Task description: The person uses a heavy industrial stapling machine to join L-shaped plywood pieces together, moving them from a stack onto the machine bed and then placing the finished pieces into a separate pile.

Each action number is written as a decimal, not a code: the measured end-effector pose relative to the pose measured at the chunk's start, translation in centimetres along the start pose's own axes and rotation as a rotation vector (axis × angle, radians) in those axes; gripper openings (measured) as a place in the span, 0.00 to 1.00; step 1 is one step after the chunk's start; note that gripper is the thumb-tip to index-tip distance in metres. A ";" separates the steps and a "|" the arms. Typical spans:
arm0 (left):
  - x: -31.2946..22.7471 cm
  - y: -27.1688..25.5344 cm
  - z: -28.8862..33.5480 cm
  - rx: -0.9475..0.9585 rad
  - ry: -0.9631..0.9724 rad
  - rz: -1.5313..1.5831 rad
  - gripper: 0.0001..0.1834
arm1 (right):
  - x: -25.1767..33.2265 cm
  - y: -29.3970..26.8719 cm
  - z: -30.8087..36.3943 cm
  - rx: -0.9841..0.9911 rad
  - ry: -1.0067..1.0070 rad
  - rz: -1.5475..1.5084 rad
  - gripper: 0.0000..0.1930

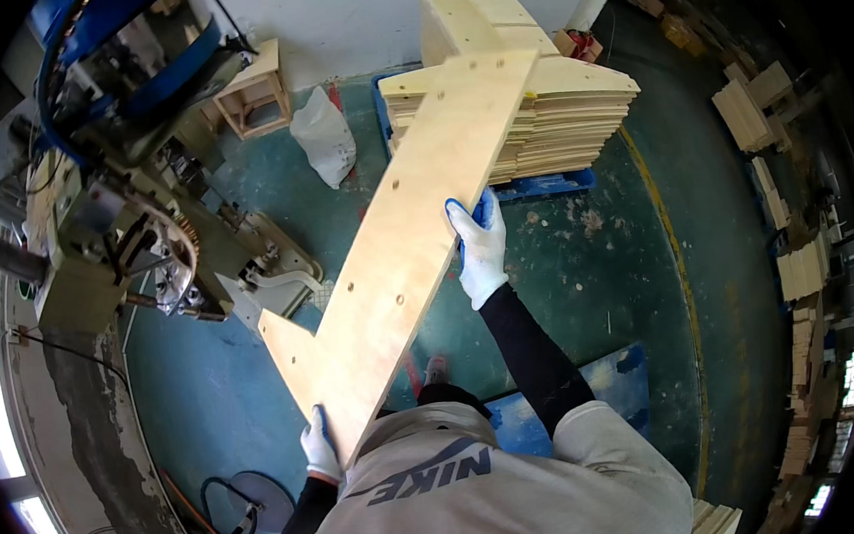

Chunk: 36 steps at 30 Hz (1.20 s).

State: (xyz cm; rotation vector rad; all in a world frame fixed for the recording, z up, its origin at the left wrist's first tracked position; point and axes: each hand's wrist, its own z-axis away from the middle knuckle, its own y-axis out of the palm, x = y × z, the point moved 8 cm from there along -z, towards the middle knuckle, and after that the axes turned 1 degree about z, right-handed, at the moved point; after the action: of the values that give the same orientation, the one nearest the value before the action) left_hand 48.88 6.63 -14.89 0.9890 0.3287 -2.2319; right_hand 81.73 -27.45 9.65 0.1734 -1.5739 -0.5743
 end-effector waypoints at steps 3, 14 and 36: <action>-2.5 15.5 3.0 0.159 0.112 0.304 0.21 | -0.8 -1.2 0.1 0.101 0.226 -0.083 0.31; -29.3 44.8 4.1 0.368 1.237 -0.603 0.11 | 2.1 -11.9 -23.1 0.200 0.294 0.019 0.18; -38.7 98.6 -25.5 0.158 0.768 -0.894 0.38 | 0.2 -22.1 -79.9 0.321 0.149 0.711 0.36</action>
State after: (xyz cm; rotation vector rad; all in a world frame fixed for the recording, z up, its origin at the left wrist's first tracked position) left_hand 147.72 -36.77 -0.41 2.0823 1.1234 -2.5230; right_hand 153.88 -66.67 -1.55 -0.1052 -1.4500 0.2424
